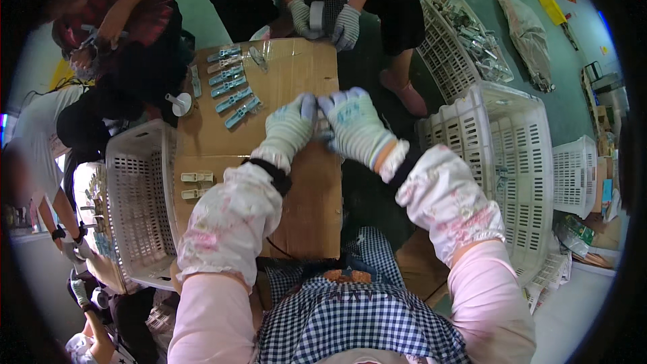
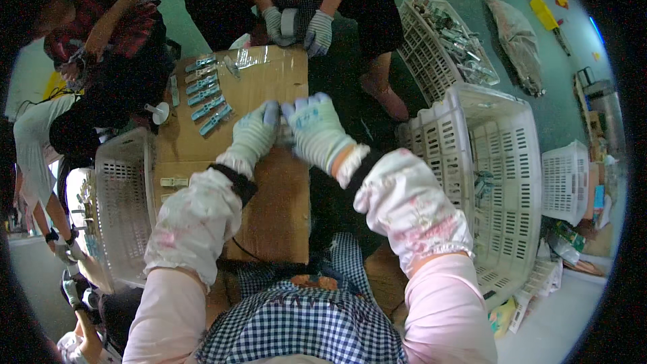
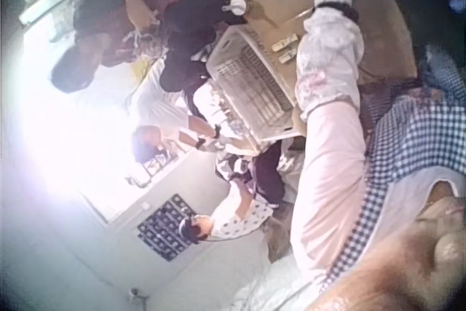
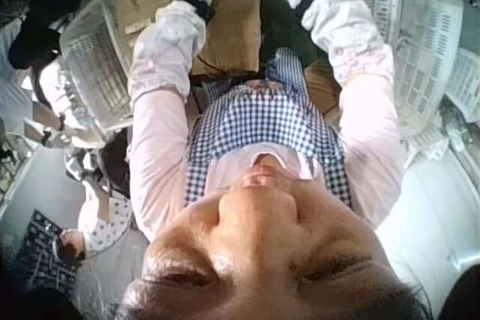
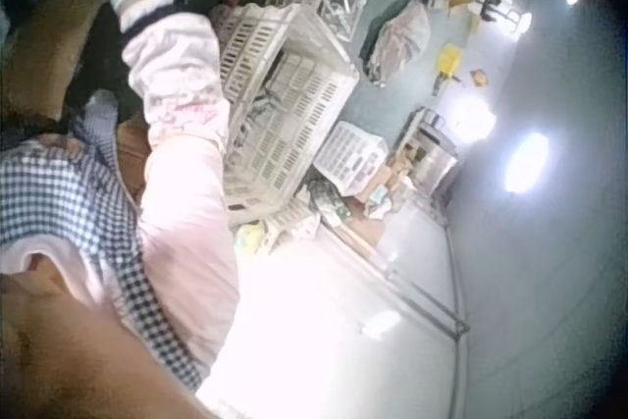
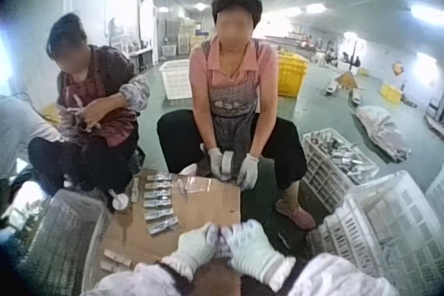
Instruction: Assemble small plastic clips and components on a cardboard surface while seated on the floor.
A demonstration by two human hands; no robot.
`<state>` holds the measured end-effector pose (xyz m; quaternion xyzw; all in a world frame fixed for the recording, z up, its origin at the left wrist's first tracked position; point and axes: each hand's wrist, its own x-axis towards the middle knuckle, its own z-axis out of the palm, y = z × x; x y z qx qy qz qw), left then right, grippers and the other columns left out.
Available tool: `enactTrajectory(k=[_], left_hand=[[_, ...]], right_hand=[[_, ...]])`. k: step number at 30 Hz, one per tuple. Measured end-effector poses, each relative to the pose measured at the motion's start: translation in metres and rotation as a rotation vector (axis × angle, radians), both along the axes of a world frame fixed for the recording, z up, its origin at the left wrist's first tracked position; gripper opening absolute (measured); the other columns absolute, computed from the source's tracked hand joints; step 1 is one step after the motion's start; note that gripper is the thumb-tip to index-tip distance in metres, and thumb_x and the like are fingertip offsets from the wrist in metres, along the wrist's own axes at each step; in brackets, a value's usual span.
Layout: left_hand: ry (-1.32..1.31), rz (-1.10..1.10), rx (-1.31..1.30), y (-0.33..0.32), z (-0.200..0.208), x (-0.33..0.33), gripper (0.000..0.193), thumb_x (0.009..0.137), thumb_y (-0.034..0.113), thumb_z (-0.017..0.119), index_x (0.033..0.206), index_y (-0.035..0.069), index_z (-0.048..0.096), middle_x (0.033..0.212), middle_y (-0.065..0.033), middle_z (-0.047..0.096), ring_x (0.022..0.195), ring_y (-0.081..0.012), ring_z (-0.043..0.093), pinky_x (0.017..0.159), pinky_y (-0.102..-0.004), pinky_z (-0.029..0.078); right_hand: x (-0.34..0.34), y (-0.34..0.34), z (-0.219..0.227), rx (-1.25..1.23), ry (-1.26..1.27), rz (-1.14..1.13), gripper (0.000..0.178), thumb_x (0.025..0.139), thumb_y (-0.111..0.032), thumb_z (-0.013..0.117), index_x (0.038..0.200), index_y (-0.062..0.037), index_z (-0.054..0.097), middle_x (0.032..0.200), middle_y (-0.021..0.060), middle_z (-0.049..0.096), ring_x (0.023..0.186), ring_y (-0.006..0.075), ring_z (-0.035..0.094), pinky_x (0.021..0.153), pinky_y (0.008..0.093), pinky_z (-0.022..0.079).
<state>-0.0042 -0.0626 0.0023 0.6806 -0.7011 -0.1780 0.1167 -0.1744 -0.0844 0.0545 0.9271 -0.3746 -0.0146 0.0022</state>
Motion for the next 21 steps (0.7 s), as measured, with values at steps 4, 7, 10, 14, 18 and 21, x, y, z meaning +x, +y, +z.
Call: enactTrajectory(k=[4,7,10,14,18,21], left_hand=[[0.026,0.062,0.003,0.079,-0.017,-0.005,0.034,0.099,0.041,0.041,0.115,0.017,0.058,0.11,-0.0175,0.069,0.1,-0.0414,0.066,0.085,-0.0514,0.052],[0.057,0.114,0.168,0.106,0.018,-0.014,0.04,0.1,0.042,0.038,0.119,0.016,0.06,0.111,-0.0187,0.069,0.1,-0.0414,0.067,0.085,-0.0507,0.052],[0.054,0.018,0.224,0.154,0.018,-0.013,0.044,0.101,0.044,0.034,0.119,0.014,0.062,0.114,-0.0193,0.069,0.101,-0.0416,0.066,0.087,-0.0506,0.052],[0.257,0.287,0.356,0.183,0.009,-0.026,0.06,0.103,0.051,0.025,0.122,0.005,0.059,0.117,-0.0294,0.065,0.112,-0.0484,0.059,0.099,-0.0499,0.046],[0.211,0.013,-0.194,0.197,0.025,-0.041,0.047,0.099,0.038,0.044,0.132,0.006,0.055,0.105,-0.0271,0.068,0.102,-0.0463,0.062,0.091,-0.0532,0.046],[0.176,0.006,-0.17,0.176,0.007,-0.029,0.038,0.097,0.03,0.049,0.126,0.008,0.056,0.102,-0.0251,0.068,0.09,-0.0441,0.066,0.078,-0.053,0.049]], right_hand=[[-0.008,0.073,-0.003,-0.123,-0.07,0.056,0.07,0.068,-0.042,0.08,0.125,-0.0108,0.053,0.107,0.0073,0.062,0.102,0.0251,0.06,0.094,0.0411,0.041],[-0.02,0.104,0.009,-0.098,-0.136,0.076,0.069,0.069,-0.042,0.081,0.124,-0.0099,0.054,0.106,0.0092,0.062,0.101,0.0266,0.061,0.095,0.0431,0.041],[-0.021,0.137,0.024,0.121,-0.012,0.093,0.07,0.069,-0.043,0.082,0.124,-0.0078,0.055,0.106,0.0117,0.063,0.101,0.0288,0.062,0.094,0.0444,0.043],[-0.025,0.143,0.018,0.372,0.052,0.104,0.074,0.07,-0.05,0.081,0.125,-0.0057,0.057,0.109,0.0147,0.067,0.105,0.0324,0.065,0.089,0.0447,0.047],[-0.024,0.093,0.017,0.824,0.148,0.057,0.072,0.072,-0.053,0.075,0.124,-0.0057,0.06,0.11,0.0227,0.07,0.108,0.0319,0.068,0.092,0.0387,0.052],[-0.024,0.081,0.027,1.065,-0.078,0.039,0.082,0.07,-0.05,0.08,0.134,-0.0055,0.054,0.118,0.0217,0.067,0.11,0.0345,0.066,0.097,0.0413,0.05]])
